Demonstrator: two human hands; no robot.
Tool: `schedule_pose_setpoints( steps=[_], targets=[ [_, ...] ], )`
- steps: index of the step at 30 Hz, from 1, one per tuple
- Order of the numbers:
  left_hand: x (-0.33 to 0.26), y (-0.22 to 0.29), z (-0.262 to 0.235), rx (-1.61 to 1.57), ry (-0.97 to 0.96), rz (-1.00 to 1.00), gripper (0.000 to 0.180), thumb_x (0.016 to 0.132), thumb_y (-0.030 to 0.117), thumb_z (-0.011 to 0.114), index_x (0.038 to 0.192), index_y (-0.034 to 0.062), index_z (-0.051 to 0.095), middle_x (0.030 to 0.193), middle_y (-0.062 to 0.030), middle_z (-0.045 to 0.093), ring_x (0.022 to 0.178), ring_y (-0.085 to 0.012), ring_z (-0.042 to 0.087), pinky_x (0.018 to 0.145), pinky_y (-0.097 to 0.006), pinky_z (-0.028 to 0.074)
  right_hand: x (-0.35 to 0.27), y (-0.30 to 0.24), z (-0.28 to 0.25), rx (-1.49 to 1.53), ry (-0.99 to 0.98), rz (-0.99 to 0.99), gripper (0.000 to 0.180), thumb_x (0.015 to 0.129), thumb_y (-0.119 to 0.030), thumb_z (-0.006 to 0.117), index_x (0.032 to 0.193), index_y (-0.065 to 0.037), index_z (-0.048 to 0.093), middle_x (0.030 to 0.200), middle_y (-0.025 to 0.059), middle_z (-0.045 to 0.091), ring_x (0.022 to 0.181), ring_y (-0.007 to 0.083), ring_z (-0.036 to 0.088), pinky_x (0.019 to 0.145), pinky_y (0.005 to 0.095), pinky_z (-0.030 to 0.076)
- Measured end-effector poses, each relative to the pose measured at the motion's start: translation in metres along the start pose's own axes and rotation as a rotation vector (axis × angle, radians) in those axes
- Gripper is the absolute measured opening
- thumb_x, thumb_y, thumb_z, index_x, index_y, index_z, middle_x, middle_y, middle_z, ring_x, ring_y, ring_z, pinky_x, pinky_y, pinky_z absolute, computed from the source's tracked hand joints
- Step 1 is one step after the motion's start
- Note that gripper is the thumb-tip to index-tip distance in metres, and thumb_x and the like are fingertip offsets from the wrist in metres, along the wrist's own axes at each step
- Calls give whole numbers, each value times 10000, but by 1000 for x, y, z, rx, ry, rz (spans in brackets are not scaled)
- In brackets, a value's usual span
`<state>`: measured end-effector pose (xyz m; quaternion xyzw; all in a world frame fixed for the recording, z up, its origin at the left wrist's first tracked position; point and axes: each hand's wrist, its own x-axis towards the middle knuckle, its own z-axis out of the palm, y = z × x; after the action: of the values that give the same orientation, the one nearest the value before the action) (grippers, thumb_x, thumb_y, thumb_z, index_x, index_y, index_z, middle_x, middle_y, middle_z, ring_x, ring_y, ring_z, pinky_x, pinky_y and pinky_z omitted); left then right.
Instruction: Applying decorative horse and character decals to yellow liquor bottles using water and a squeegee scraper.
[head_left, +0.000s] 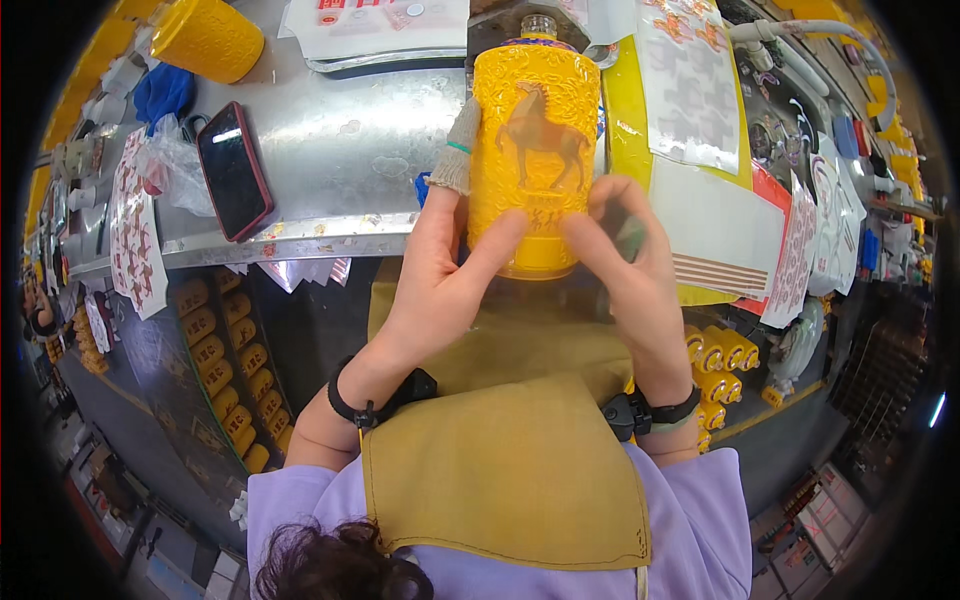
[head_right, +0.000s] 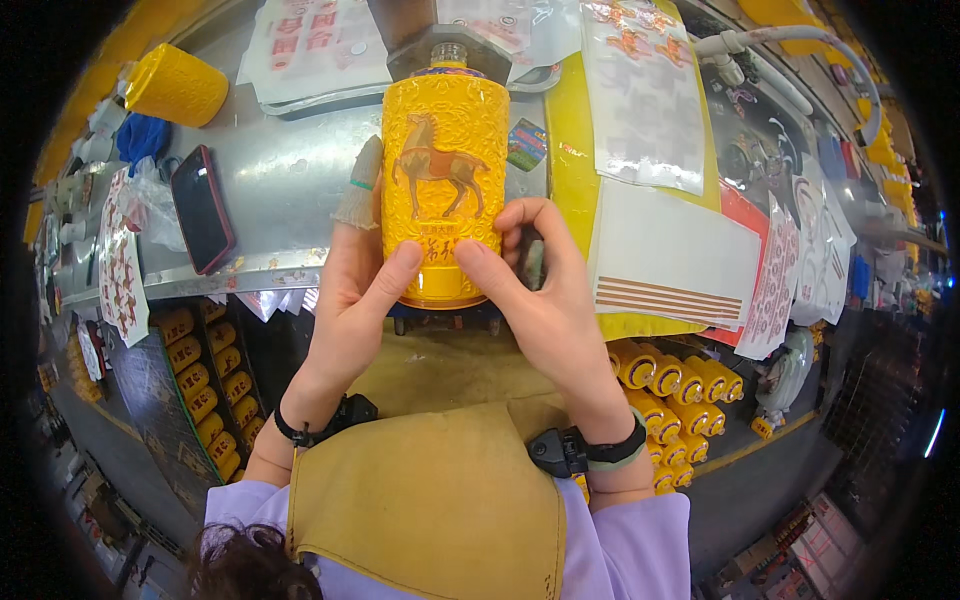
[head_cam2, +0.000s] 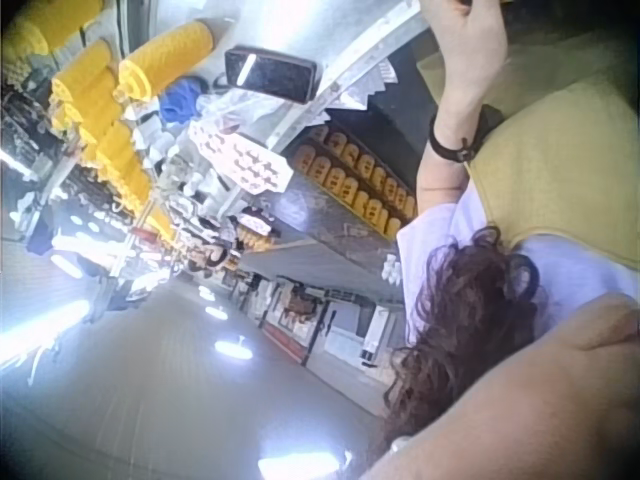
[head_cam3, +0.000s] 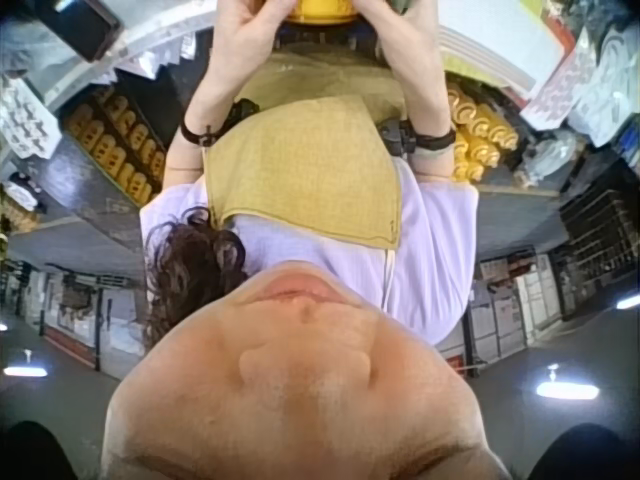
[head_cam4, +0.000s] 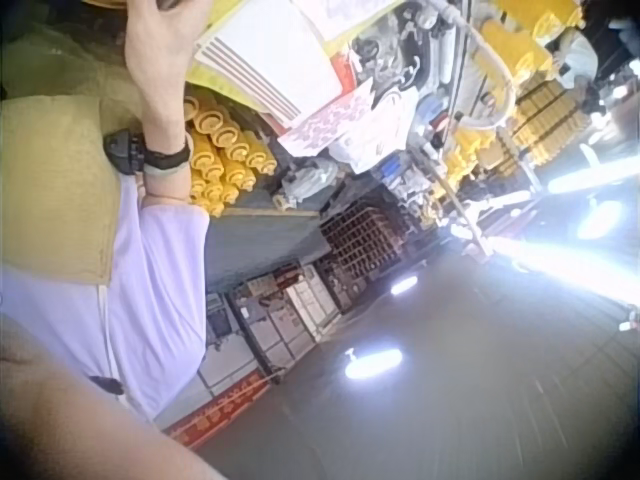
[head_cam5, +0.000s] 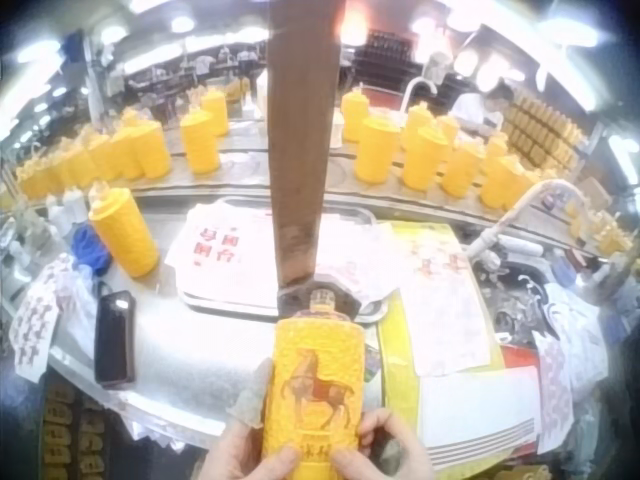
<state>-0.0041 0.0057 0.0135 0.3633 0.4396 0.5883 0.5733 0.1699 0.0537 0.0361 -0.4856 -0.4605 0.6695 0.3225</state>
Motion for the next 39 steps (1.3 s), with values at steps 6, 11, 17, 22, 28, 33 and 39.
schedule_pose_setpoints(
  steps=[6, 11, 17, 22, 28, 33, 39],
  targets=[
    [-1, 3, 5, -1, 8, 4, 661, 1022, 26, 565, 1590, 14, 227, 1486, -121, 477, 1343, -191, 490, 1112, -343, 409, -11, -22, -4, -32, 87, -192, 355, 989, -15, 588, 1328, -43, 487, 1214, 51, 475, 1096, 101, 476, 990, 256, 388],
    [-1, 0, 4, 65, -19, 25, 704, 1024, 16, 532, 1614, 25, 146, 1576, -137, 351, 1420, -226, 398, 1163, -376, 337, -9, -27, 5, -476, 148, -393, 201, 913, 67, 636, 1107, 18, 657, 991, 133, 694, 897, 226, 696, 796, 324, 537],
    [0, 0, 8, -22, 24, 57, 762, 1000, -5, 572, 1618, 23, 127, 1532, -142, 414, 1392, -224, 456, 1146, -380, 385, -3, -52, 3, -721, 191, -635, 305, 834, 117, 659, 1112, -4, 688, 1014, 133, 695, 895, 283, 672, 793, 349, 534],
    [0, -8, 9, 70, 23, 132, 863, 970, 14, 629, 1623, 20, 65, 1548, -156, 374, 1410, -241, 431, 1149, -397, 390, 8, -69, 12, -1047, -84, -817, 381, 812, 127, 682, 1168, -5, 662, 1020, 113, 682, 922, 227, 692, 800, 310, 550],
    [-1, -3, 16, -22, 83, 76, 887, 959, 16, 648, 1617, 6, 54, 1547, -161, 359, 1403, -239, 431, 1143, -399, 400, 12, -73, 16, -921, -112, -738, 359, 807, 132, 685, 1137, -8, 661, 977, 111, 663, 887, 231, 689, 769, 313, 561],
    [-6, -2, 12, 15, 53, 111, 989, 905, 39, 730, 1606, -23, 35, 1575, -191, 332, 1420, -260, 417, 1140, -412, 409, 20, -55, -2, -777, 138, -893, 253, 773, 27, 729, 1013, -54, 739, 941, 37, 748, 882, 238, 640, 803, 363, 500],
    [-14, -26, -15, 729, 80, 626, 1062, 662, 338, 953, 1543, 66, 427, 1509, -224, 406, 1327, -390, 462, 1111, -466, 383, -11, -18, -35, -990, -227, -1202, 209, 745, -89, 747, 950, -124, 769, 1049, -5, 768, 881, 186, 643, 779, 314, 490]
  ],
)
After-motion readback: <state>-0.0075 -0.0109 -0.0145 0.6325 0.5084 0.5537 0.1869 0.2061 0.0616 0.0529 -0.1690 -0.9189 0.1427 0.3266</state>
